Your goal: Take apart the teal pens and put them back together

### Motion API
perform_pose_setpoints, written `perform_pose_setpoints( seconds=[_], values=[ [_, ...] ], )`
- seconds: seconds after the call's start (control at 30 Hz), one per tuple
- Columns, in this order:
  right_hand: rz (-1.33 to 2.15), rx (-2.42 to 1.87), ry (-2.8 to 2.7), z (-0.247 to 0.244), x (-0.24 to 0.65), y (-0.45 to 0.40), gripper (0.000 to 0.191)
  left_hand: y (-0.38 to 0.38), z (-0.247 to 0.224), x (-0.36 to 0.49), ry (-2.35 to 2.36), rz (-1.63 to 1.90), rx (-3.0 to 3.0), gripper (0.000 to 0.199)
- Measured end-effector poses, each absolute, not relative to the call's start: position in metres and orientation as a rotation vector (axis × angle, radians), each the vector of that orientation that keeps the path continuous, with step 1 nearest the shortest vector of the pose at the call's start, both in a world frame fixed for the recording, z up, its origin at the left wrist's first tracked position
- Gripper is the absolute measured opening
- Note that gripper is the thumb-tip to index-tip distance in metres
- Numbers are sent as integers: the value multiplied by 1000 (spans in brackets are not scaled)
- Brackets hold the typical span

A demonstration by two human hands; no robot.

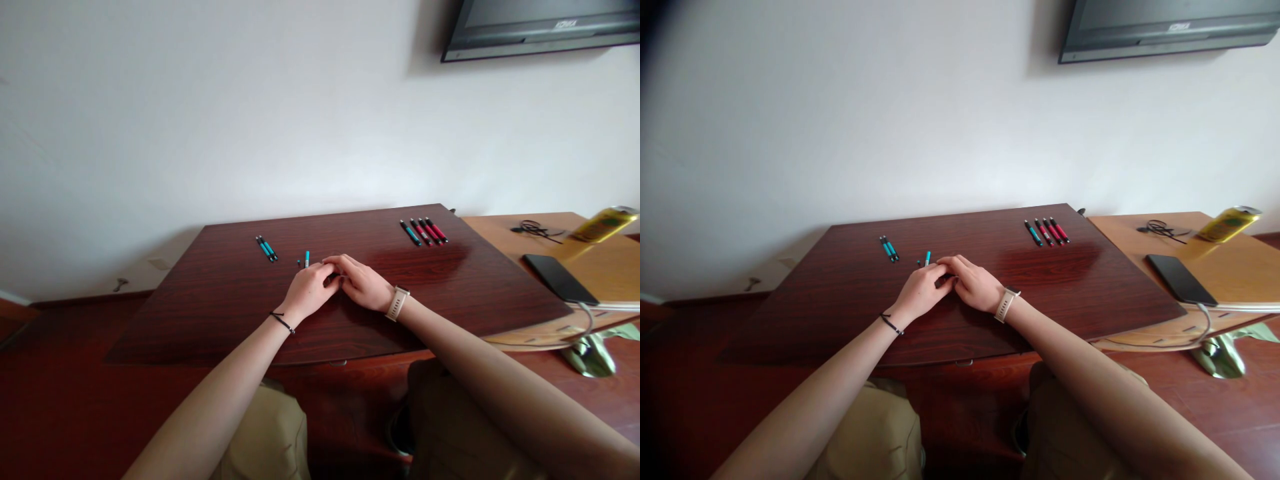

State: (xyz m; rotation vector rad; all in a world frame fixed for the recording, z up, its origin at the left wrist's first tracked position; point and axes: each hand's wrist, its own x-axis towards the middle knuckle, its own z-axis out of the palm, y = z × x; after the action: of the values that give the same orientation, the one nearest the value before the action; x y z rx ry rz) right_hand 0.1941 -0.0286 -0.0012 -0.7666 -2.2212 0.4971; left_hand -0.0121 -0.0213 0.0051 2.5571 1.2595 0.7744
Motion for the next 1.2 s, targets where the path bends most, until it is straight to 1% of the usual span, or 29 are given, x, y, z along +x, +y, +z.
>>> perform_pose_setpoints(
  seconds=[0.1, 0.2, 0.3, 0.43, 0.63, 1.03, 1.2],
  values=[
    [463, -828, -2185, -2, 195, -26, 58, -22, 6, -12, 1243, 821, 2498, 12],
    [424, -908, -2134, -3, 196, -24, 49, -22, 6, -12, 1174, 894, 2430, 17],
    [392, -908, -2075, -2, 198, -23, 45, -21, 6, -13, 1141, 937, 2363, 17],
    [394, -840, -2021, 3, 197, -26, 50, -19, 3, -14, 1137, 930, 2314, 17],
    [454, -727, -2074, 2, 191, -31, 60, -19, 1, -14, 1202, 791, 2420, 24],
    [483, -726, -2128, 1, 189, -33, 56, -19, -1, -14, 1204, 759, 2562, 33],
    [473, -748, -2131, 1, 189, -32, 57, -19, 2, -14, 1258, 746, 2551, 30]
  ],
)
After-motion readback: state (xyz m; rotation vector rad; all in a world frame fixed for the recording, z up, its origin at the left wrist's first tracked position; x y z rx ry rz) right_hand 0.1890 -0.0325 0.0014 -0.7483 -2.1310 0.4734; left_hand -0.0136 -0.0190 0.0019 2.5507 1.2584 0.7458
